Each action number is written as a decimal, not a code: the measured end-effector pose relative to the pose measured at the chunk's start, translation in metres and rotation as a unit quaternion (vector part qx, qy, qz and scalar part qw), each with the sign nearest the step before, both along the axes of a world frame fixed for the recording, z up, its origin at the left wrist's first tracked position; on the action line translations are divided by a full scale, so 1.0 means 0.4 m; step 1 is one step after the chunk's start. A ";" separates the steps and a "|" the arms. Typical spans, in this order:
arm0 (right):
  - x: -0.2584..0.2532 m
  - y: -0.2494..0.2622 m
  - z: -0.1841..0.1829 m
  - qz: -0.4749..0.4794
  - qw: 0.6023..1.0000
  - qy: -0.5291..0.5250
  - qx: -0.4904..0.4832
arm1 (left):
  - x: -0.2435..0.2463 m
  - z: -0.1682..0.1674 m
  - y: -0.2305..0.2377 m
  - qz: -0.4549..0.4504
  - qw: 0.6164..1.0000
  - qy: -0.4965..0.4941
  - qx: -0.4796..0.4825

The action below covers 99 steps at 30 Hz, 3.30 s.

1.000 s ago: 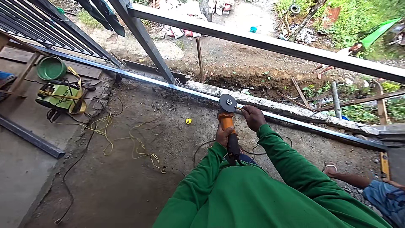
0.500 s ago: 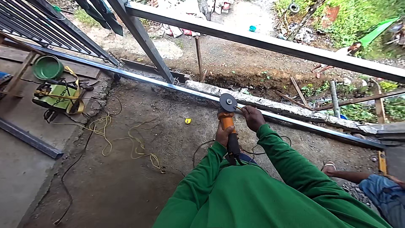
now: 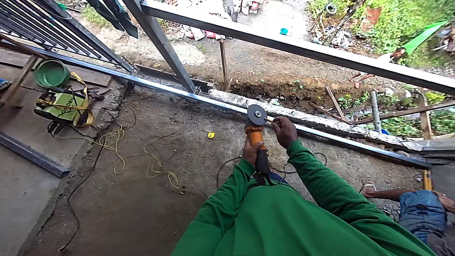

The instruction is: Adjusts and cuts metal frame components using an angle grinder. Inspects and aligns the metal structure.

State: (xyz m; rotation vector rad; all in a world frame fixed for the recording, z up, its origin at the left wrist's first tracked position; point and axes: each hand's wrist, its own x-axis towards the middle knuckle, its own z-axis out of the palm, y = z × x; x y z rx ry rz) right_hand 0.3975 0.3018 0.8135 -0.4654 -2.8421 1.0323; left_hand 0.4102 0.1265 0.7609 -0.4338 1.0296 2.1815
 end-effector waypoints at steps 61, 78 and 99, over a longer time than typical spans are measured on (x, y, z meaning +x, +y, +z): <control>0.020 -0.049 0.021 0.020 0.993 -0.115 0.016 | 0.019 -0.031 -0.033 0.009 1.000 0.008 -0.002; 0.046 0.094 0.014 0.013 0.998 -0.019 -0.056 | 0.055 0.002 0.108 0.017 1.000 0.004 -0.007; 0.149 0.156 0.018 0.023 0.997 -0.031 -0.062 | 0.159 0.016 0.148 0.021 0.999 0.027 -0.023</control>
